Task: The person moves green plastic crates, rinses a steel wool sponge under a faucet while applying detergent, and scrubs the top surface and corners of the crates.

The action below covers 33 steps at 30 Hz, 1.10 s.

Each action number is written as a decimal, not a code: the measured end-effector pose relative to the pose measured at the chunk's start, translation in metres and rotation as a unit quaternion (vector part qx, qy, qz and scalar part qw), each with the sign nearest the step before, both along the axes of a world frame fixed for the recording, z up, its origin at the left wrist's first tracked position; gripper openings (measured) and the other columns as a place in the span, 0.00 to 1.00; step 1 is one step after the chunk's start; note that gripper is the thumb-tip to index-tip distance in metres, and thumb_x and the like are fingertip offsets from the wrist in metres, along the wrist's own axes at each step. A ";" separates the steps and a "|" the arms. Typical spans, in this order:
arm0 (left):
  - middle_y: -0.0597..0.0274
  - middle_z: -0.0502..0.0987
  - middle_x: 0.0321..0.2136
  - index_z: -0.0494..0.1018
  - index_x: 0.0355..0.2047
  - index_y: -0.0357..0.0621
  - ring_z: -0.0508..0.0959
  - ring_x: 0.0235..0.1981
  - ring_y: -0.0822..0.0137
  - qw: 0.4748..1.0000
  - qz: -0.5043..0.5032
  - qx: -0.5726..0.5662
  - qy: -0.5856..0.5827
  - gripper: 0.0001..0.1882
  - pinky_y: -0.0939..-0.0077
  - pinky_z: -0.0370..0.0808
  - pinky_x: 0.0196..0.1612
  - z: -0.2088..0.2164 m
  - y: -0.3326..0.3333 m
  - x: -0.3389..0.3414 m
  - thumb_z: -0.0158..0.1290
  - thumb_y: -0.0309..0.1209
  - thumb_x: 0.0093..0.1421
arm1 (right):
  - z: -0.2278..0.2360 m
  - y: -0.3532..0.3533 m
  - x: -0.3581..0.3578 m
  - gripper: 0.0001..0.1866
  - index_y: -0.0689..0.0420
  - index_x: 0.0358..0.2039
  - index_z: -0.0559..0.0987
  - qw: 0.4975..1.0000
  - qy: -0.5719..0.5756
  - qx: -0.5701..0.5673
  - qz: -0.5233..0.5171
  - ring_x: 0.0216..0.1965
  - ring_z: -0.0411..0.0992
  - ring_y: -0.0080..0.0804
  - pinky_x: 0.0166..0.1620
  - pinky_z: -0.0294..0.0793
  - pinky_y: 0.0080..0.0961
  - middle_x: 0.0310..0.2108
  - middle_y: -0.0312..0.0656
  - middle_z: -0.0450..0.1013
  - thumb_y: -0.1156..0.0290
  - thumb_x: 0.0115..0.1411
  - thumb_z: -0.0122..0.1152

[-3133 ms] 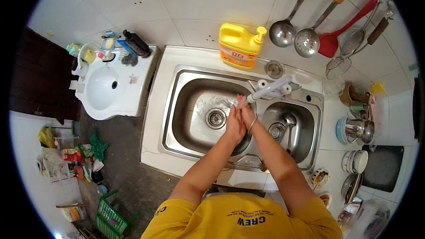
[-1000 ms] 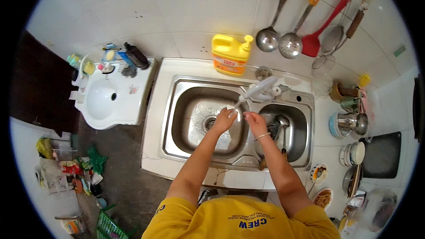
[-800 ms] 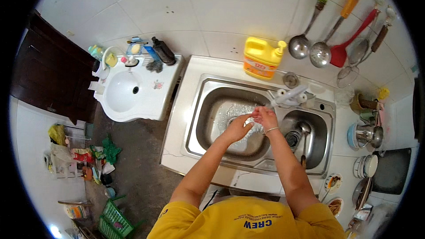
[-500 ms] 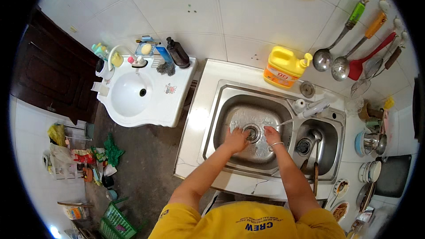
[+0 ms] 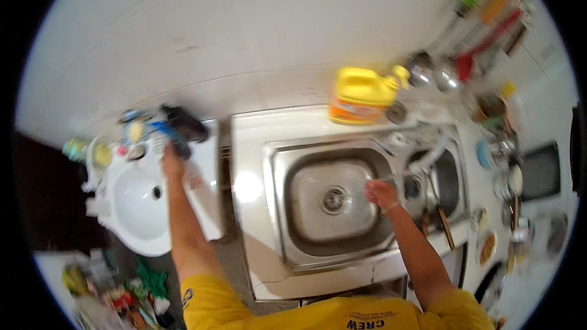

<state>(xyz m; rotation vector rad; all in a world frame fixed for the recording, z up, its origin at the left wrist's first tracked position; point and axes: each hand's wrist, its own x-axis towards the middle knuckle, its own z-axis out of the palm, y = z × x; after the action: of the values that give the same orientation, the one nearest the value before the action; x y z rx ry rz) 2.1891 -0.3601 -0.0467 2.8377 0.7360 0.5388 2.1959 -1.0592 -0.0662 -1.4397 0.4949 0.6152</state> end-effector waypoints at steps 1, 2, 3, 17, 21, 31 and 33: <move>0.55 0.73 0.45 0.65 0.53 0.56 0.74 0.43 0.51 0.980 0.071 -0.048 0.180 0.23 0.57 0.72 0.44 0.033 -0.059 0.003 0.46 0.33 0.55 | 0.014 -0.009 -0.003 0.17 0.57 0.45 0.73 0.999 0.027 -0.002 -0.030 0.37 0.73 0.31 0.39 0.75 0.29 0.40 0.38 0.73 0.62 0.58 0.55; 0.54 0.76 0.38 0.69 0.48 0.55 0.76 0.38 0.49 0.973 0.112 -0.001 0.201 0.21 0.55 0.74 0.39 0.024 -0.044 -0.016 0.50 0.35 0.52 | 0.026 0.001 -0.004 0.18 0.59 0.46 0.72 0.998 0.026 0.050 -0.041 0.39 0.73 0.33 0.43 0.74 0.31 0.40 0.40 0.72 0.61 0.59 0.54; 0.50 0.75 0.36 0.71 0.43 0.50 0.76 0.37 0.48 0.976 0.117 -0.014 0.182 0.18 0.54 0.73 0.38 0.030 -0.060 -0.025 0.51 0.37 0.52 | 0.025 -0.005 -0.004 0.19 0.60 0.46 0.71 0.994 0.022 0.095 -0.051 0.41 0.72 0.34 0.46 0.73 0.32 0.42 0.42 0.72 0.60 0.60 0.53; 0.60 0.73 0.26 0.71 0.40 0.35 0.70 0.23 0.73 0.870 -0.208 -0.445 0.051 0.17 0.76 0.68 0.25 0.002 -0.453 -0.041 0.54 0.35 0.54 | 0.038 -0.009 0.057 0.15 0.58 0.40 0.75 0.824 -0.508 -0.250 -0.015 0.42 0.70 0.47 0.42 0.71 0.35 0.42 0.49 0.71 0.74 0.49 0.51; 0.57 0.74 0.35 0.70 0.40 0.33 0.73 0.37 0.64 0.713 -0.141 -0.685 0.039 0.14 0.74 0.69 0.39 -0.001 -0.560 -0.002 0.47 0.27 0.53 | 0.062 -0.042 0.105 0.24 0.51 0.54 0.66 0.821 -0.474 -0.256 0.188 0.57 0.58 0.46 0.58 0.60 0.33 0.58 0.51 0.57 0.71 0.55 0.47; 0.57 0.73 0.39 0.62 0.51 0.47 0.76 0.36 0.58 0.355 -0.002 -0.935 -0.026 0.19 0.62 0.77 0.38 0.024 -0.590 -0.001 0.35 0.24 0.59 | 0.094 -0.045 0.128 0.28 0.50 0.57 0.61 0.736 -0.369 -0.418 0.383 0.58 0.57 0.51 0.58 0.58 0.35 0.59 0.56 0.53 0.68 0.54 0.48; 0.57 0.74 0.39 0.62 0.51 0.47 0.76 0.36 0.58 0.371 -0.013 -0.928 -0.014 0.19 0.62 0.77 0.38 0.038 -0.594 -0.001 0.36 0.25 0.59 | 0.107 -0.042 0.126 0.28 0.50 0.58 0.61 0.755 -0.323 -0.415 0.392 0.58 0.56 0.51 0.59 0.58 0.35 0.60 0.56 0.52 0.69 0.54 0.48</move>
<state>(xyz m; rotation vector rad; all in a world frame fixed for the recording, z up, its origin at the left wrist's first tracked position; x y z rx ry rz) 2.1885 -0.9537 -0.0083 0.5718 0.5053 -0.3068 2.3215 -1.1015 0.0410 -2.6174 -0.5301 0.4871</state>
